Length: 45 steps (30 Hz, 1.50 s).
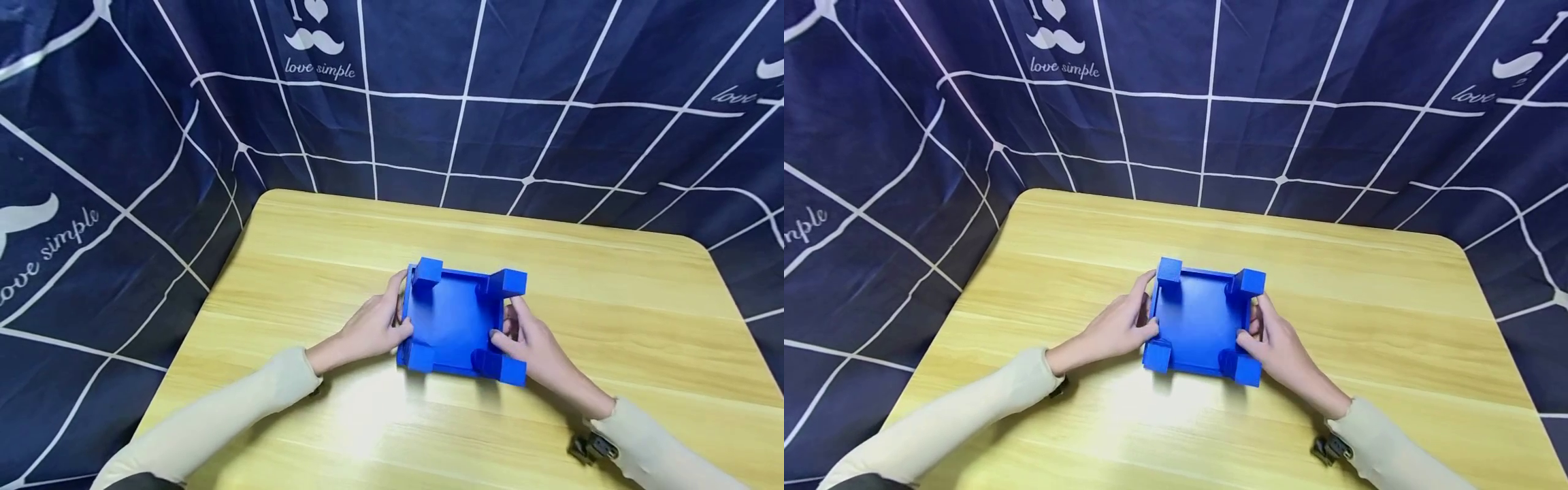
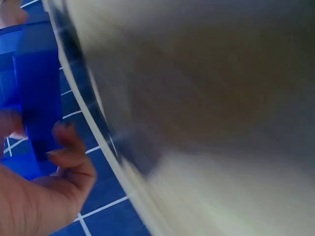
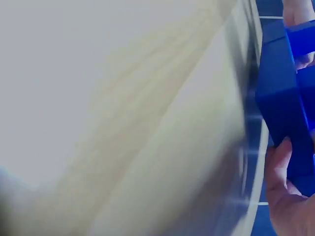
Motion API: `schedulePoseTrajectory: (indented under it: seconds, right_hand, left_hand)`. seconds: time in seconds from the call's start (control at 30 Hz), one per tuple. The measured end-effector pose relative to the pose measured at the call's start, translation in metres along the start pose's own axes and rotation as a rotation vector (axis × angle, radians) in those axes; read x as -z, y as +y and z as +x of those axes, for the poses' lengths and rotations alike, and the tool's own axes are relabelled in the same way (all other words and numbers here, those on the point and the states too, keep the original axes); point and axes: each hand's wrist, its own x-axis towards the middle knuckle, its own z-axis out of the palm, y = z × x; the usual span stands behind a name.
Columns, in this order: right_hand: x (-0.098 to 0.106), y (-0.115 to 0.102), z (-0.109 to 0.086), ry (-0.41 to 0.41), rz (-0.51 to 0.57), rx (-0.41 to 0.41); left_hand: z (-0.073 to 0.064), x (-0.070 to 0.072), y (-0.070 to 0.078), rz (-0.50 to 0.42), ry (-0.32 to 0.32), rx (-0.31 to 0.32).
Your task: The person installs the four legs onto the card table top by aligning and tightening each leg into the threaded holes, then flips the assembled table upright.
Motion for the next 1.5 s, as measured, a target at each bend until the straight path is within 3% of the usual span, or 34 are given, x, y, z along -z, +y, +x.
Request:
schedulePoseTrajectory:
  seconds: [0.23,0.37,0.47,0.57,0.63,0.83,1.0,1.3,1.5]
  right_hand:
    - [0.014,-0.016,0.001,0.001,0.143,-0.091]
    - [0.02,-0.023,0.001,0.045,0.059,-0.075]
    - [0.023,-0.027,0.0,0.093,-0.026,-0.08]
    - [0.027,-0.031,-0.002,0.123,-0.055,-0.114]
    - [0.029,-0.034,-0.004,0.149,-0.048,-0.094]
    - [0.036,-0.042,-0.005,0.28,0.003,0.1]
    - [0.034,-0.049,-0.01,0.353,0.016,0.135]
    - [0.042,-0.059,-0.021,0.311,0.081,0.067]
    - [0.045,-0.058,-0.028,0.268,0.119,-0.011]
  left_hand:
    - [0.0,0.01,0.011,-0.276,0.079,0.104]
    - [0.002,0.014,0.014,-0.432,0.093,0.189]
    - [0.003,0.015,0.016,-0.476,0.123,0.223]
    - [0.003,0.016,0.02,-0.455,0.165,0.199]
    - [0.002,0.02,0.024,-0.468,0.169,0.163]
    - [-0.003,0.032,0.037,-0.702,0.057,0.15]
    - [-0.005,0.033,0.039,-0.736,0.108,0.1]
    - [-0.01,0.03,0.042,-0.72,0.126,0.013]
    - [-0.016,0.026,0.04,-0.778,0.101,-0.039]
